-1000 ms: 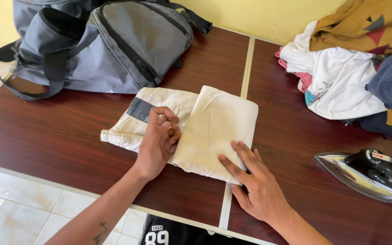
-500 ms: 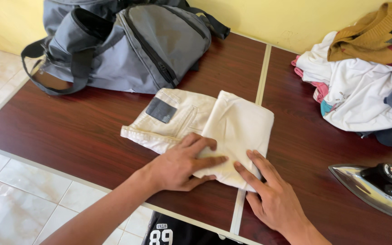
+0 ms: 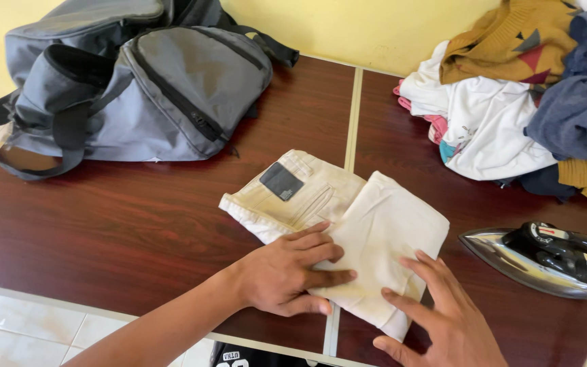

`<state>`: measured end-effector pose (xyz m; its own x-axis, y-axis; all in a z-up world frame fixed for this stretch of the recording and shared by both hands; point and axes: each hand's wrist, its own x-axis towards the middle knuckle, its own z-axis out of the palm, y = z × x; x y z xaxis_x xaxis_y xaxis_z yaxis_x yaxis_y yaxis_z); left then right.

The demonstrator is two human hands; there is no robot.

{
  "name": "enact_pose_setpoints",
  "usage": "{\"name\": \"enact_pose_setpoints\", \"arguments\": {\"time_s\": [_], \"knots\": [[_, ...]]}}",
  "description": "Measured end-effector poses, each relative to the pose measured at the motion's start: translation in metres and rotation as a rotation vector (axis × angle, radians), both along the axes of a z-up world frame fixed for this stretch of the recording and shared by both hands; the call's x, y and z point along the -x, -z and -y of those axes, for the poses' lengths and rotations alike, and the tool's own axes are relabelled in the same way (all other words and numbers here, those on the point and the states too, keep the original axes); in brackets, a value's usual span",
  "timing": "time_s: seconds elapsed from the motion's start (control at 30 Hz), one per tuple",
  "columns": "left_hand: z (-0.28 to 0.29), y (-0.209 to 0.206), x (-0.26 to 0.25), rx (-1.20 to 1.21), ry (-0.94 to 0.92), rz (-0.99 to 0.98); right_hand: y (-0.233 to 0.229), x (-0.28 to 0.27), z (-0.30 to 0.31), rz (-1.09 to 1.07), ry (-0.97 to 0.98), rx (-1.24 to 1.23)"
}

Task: The person irons a pair of white trousers on a wooden table, smoothing the fabric with an iron and folding the garment. The person then places the folded trousers into a gray backpack.

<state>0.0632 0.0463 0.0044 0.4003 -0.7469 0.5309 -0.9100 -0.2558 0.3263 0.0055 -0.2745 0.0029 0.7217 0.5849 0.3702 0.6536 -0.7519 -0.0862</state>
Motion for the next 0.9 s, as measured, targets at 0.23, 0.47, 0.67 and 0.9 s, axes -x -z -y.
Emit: {"name": "enact_pose_setpoints", "arguments": {"time_s": [0.23,0.47,0.67,0.9], "knots": [[-0.007,0.003,-0.017,-0.043,-0.053,-0.066,-0.018,-0.087,-0.027,-0.049,-0.073,0.079],[-0.020,-0.013,-0.048,-0.100,-0.113,-0.047,-0.014,-0.054,-0.063,-0.104,0.283,0.154],[0.054,-0.018,-0.005,-0.609,-0.633,0.058,-0.033,-0.067,-0.016,-0.258,0.164,0.178],[0.084,-0.019,-0.014,-0.410,-0.424,-0.169,-0.061,-0.099,0.133,0.306,0.504,0.415]]}}
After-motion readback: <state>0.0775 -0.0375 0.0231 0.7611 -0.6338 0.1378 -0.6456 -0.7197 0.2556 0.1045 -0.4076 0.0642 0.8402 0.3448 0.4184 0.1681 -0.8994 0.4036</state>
